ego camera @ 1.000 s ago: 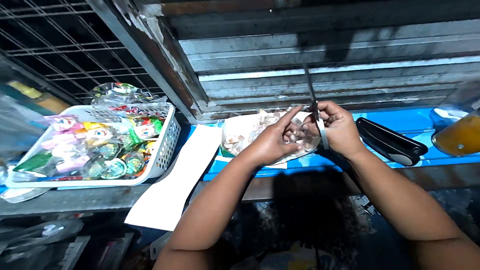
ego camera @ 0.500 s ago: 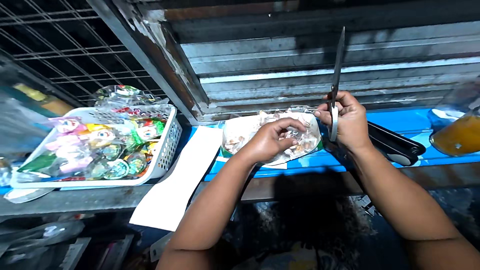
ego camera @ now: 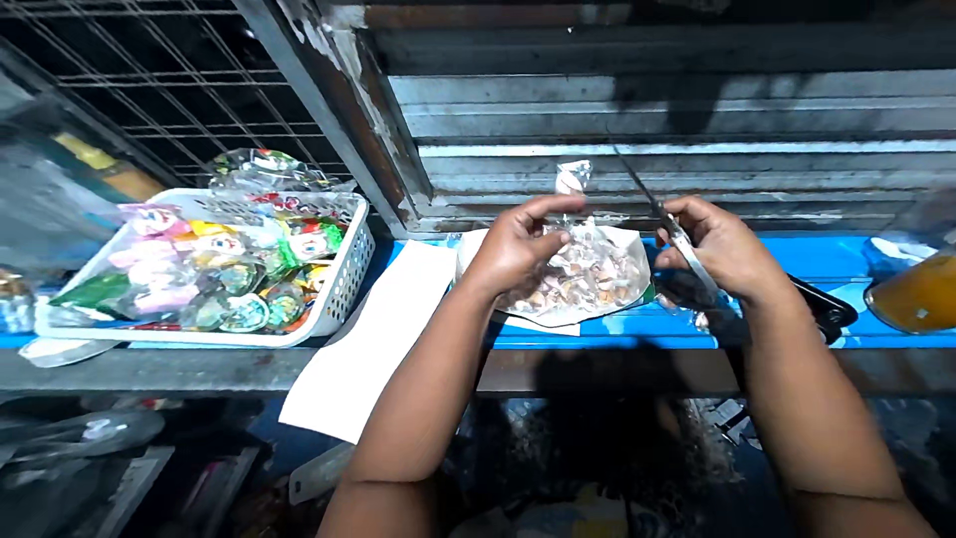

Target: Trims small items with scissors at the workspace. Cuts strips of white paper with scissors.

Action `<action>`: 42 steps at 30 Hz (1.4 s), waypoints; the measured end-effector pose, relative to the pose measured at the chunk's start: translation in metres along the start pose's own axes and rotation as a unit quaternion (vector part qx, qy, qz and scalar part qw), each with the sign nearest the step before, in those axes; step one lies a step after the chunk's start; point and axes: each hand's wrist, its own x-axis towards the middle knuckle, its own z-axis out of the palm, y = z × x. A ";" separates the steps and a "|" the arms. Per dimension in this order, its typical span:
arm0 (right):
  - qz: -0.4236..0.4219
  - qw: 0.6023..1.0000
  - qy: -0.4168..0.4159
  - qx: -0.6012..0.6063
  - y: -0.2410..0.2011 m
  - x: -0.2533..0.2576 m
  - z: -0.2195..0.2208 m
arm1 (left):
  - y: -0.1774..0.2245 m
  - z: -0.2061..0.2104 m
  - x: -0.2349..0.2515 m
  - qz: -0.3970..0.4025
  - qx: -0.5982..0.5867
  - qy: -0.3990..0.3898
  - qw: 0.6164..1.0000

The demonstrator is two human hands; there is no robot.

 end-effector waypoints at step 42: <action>0.008 0.985 -0.091 -0.145 0.000 0.000 0.005 | -0.009 0.007 0.001 0.002 0.025 -0.055 0.998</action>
